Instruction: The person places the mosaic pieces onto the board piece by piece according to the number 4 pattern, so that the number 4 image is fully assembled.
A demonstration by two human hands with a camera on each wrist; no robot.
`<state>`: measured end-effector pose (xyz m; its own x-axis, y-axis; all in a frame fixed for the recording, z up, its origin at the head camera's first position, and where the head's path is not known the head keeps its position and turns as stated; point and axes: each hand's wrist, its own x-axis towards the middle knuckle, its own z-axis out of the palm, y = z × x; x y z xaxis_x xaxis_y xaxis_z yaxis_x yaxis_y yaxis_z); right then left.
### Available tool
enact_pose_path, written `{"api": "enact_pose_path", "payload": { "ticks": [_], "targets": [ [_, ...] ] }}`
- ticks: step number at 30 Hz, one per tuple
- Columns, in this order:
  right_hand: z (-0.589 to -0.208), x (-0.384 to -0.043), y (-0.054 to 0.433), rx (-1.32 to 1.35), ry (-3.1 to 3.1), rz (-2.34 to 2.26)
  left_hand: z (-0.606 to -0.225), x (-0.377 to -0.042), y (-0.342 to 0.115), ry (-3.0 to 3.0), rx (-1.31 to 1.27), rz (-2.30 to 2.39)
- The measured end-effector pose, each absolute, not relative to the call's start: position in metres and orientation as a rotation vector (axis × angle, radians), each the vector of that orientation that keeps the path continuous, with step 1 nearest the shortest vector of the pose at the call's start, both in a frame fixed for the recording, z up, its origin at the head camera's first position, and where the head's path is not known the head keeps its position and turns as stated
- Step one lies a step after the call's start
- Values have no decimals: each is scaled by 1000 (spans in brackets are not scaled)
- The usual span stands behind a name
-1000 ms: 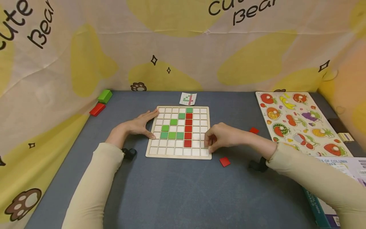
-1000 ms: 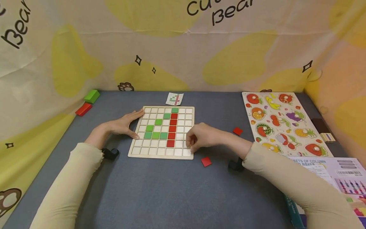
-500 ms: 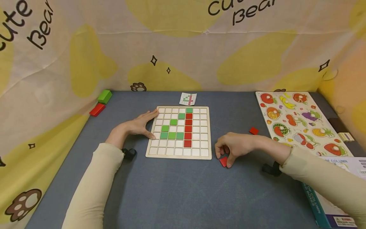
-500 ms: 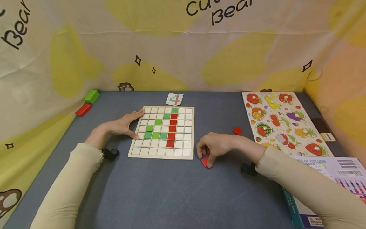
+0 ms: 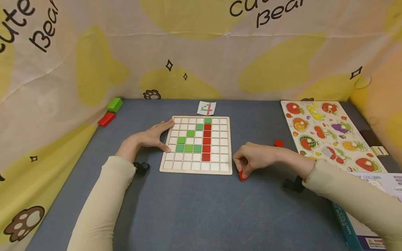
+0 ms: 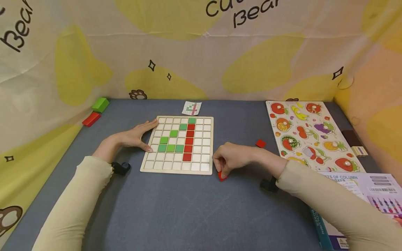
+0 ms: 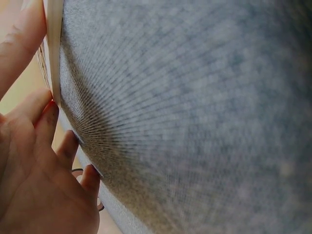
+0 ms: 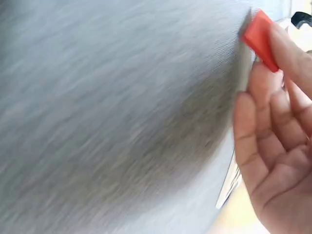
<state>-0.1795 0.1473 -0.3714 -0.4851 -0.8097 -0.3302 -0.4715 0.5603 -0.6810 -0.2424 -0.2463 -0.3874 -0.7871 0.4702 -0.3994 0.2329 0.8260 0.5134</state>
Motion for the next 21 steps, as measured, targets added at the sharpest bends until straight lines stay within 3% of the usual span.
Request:
{"api": "enact_pose_path", "payload": {
  "ticks": [10, 21],
  "targets": [
    [-369, -177, 92, -967, 2386, -1007, -387, -242, -246, 2476, 500, 620],
    [-374, -170, 58, -960, 2555, -845, -389, -243, -246, 2487, 509, 603]
  ]
}}
